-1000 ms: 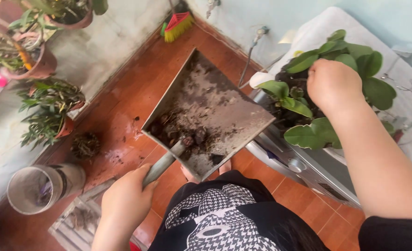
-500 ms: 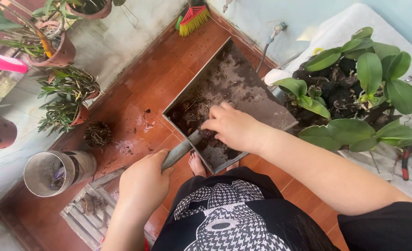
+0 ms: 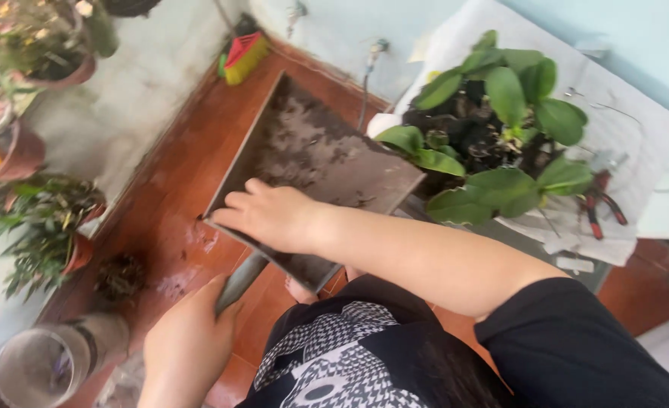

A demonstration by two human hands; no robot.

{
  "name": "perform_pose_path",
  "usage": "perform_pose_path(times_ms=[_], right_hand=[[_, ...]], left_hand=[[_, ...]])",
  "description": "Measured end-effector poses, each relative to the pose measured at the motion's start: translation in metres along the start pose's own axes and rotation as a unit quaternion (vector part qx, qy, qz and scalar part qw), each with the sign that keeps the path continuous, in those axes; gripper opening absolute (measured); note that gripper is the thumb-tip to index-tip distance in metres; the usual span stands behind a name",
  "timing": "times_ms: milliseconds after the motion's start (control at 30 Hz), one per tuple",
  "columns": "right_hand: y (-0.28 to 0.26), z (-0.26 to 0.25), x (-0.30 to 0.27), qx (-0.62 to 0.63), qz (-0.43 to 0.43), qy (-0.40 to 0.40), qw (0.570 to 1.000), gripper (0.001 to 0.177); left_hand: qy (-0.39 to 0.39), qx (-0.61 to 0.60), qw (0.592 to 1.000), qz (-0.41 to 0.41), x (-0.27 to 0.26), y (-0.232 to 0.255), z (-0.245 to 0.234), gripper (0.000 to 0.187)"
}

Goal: Repotting and maintaining orchid plants on a balcony.

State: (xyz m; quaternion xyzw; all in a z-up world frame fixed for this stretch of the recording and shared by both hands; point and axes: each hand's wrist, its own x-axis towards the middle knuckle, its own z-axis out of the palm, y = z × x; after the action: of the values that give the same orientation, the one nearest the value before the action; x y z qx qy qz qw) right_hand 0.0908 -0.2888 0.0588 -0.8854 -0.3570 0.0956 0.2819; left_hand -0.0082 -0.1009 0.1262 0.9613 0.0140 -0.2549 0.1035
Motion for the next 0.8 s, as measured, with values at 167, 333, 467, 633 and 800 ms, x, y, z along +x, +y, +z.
perform_pose_path(times_ms=[167, 333, 467, 633, 800], right_hand=[[-0.011, -0.016, 0.003, 0.0, 0.045, -0.019, 0.999, 0.036], [-0.012, -0.014, -0.005, 0.023, 0.074, 0.0, 0.997, 0.021], [-0.008, -0.022, -0.015, 0.091, 0.077, 0.085, 0.989, 0.015], [0.003, -0.065, -0.052, 0.254, 0.107, 0.096, 0.957, 0.017], [0.021, -0.134, -0.138, 0.218, 0.122, 0.16, 0.955, 0.022]], left_hand=[[-0.009, 0.009, 1.0, 0.005, 0.008, -0.015, 0.005, 0.048], [-0.087, 0.03, 0.995, -0.042, 0.024, -0.027, 0.009, 0.058], [-0.087, 0.002, 0.996, 0.036, 0.048, -0.057, 0.02, 0.06], [-0.142, -0.012, 0.99, 0.004, 0.062, -0.082, 0.038, 0.061], [-0.078, -0.02, 0.997, 0.006, 0.081, -0.116, 0.062, 0.063]])
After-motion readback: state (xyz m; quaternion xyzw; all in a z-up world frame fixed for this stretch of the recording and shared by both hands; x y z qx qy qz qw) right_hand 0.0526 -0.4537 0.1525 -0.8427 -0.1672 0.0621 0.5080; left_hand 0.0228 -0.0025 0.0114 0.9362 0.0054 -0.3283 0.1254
